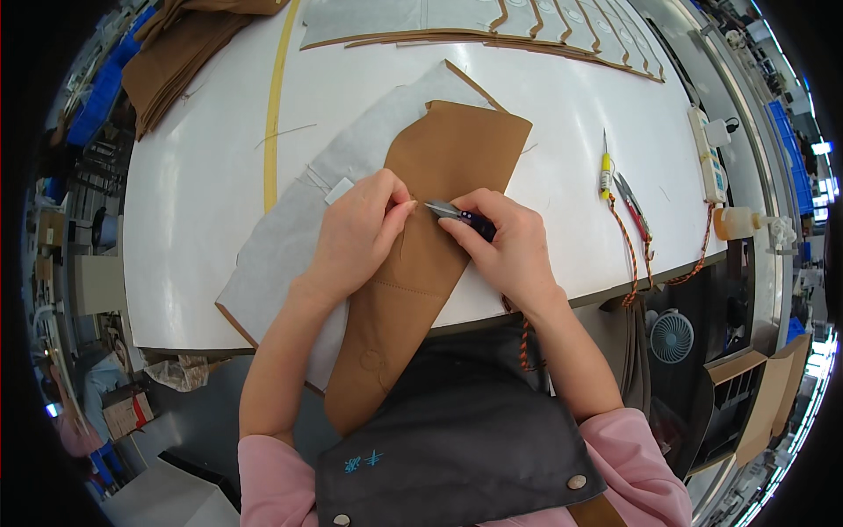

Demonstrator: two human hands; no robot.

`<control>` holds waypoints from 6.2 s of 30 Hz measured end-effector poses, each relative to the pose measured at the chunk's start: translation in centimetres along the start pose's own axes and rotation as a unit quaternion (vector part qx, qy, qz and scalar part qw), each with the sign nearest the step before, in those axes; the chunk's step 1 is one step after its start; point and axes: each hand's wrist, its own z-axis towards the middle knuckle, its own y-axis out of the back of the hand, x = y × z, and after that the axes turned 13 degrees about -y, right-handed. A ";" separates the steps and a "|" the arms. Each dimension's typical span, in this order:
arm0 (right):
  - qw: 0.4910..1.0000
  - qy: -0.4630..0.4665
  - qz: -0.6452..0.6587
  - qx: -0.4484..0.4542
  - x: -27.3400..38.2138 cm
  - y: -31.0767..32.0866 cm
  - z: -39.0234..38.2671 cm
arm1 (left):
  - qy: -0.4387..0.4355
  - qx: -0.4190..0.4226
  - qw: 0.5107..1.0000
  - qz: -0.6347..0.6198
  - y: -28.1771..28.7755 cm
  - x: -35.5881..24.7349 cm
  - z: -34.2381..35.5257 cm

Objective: The person trims excess threads from leather components using thread snips.

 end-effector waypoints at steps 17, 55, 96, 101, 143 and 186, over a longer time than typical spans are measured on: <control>0.998 0.048 -0.039 -0.025 0.1 -0.7 0.0 | 0.190 -0.137 0.853 -0.466 1.8 1.3 -0.8; 0.996 -0.066 0.056 0.018 0.1 -0.5 0.2 | 0.228 0.033 0.972 0.042 6.3 -4.1 -7.1; 0.984 0.025 0.013 0.174 1.0 1.8 -6.8 | 0.119 -0.080 0.982 -0.123 -0.2 -5.3 -7.3; 0.924 -0.156 0.180 0.298 1.0 2.2 -6.8 | 0.002 -0.045 0.994 0.097 -1.2 -6.4 -6.5; 0.988 0.132 -0.015 0.084 -0.1 1.2 -4.6 | -0.027 -0.189 0.979 0.075 -2.9 -5.8 -8.2; 0.996 0.005 0.030 0.088 0.3 1.6 -5.7 | -0.065 -0.138 0.983 0.104 -3.2 -5.7 -8.1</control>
